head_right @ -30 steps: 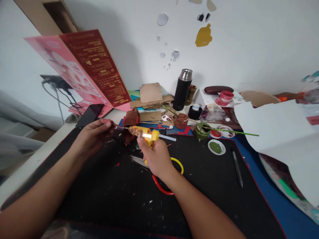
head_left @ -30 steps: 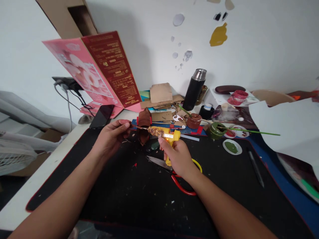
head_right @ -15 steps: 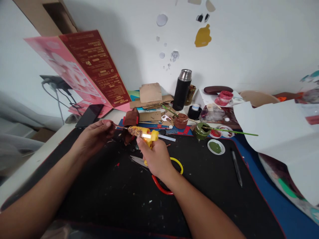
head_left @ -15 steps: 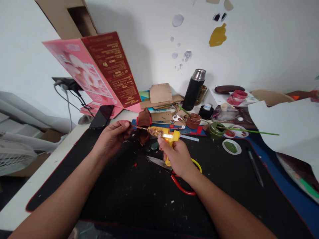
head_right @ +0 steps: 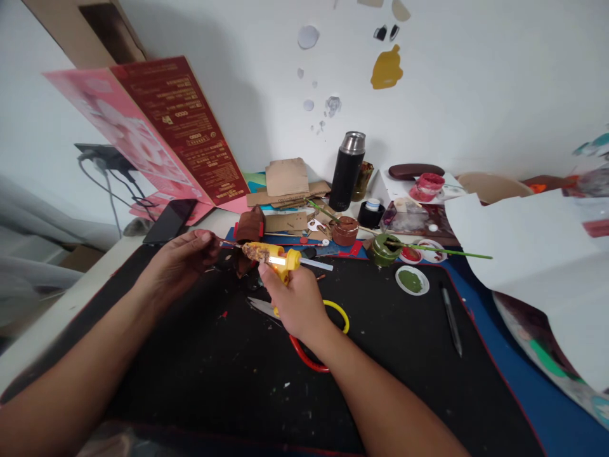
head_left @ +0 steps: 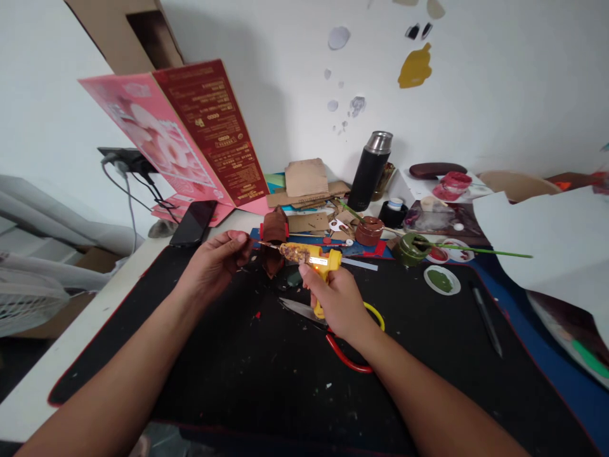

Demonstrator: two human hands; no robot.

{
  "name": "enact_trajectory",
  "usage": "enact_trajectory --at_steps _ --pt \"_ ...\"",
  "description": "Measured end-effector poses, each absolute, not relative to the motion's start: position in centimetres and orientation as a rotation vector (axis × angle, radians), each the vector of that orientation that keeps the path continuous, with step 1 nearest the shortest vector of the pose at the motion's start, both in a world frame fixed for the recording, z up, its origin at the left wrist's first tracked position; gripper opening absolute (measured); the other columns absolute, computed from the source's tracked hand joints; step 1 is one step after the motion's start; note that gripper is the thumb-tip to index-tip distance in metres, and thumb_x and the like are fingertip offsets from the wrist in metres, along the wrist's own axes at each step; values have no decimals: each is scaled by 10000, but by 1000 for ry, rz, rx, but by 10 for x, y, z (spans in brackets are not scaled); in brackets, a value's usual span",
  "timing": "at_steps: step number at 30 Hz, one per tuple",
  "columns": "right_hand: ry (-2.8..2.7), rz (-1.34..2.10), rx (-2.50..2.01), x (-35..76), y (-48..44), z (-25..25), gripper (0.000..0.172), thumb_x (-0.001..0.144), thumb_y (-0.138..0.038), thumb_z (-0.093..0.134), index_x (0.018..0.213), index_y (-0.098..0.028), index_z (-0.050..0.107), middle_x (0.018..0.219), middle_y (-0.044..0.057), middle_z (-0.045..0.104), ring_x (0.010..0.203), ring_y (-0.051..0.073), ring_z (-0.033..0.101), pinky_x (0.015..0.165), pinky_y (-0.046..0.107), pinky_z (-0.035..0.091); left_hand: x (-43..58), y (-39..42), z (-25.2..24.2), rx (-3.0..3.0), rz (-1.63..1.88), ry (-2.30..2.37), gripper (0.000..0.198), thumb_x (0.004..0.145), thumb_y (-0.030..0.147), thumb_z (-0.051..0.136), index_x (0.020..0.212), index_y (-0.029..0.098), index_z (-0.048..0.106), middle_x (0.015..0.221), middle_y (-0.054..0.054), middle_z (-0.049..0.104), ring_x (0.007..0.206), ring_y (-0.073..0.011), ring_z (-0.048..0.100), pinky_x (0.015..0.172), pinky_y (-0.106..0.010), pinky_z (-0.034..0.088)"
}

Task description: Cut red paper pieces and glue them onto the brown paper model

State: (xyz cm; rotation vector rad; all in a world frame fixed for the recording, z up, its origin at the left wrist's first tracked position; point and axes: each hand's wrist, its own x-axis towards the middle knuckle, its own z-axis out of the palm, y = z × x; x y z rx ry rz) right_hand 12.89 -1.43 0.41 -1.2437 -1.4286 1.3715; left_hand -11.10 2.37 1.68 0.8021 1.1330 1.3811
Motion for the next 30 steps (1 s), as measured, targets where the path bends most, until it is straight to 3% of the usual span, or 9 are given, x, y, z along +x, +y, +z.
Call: enact_trajectory --at_steps 30 --pt "-1512 1302 -1252 130 -15 2 540 958 -713 547 697 -240 554 515 -12 519 512 152 495 492 280 366 -108 22 20 809 1355 1113 320 602 328 990 707 172 731 698 -21 677 612 -127 572 566 -236 466"
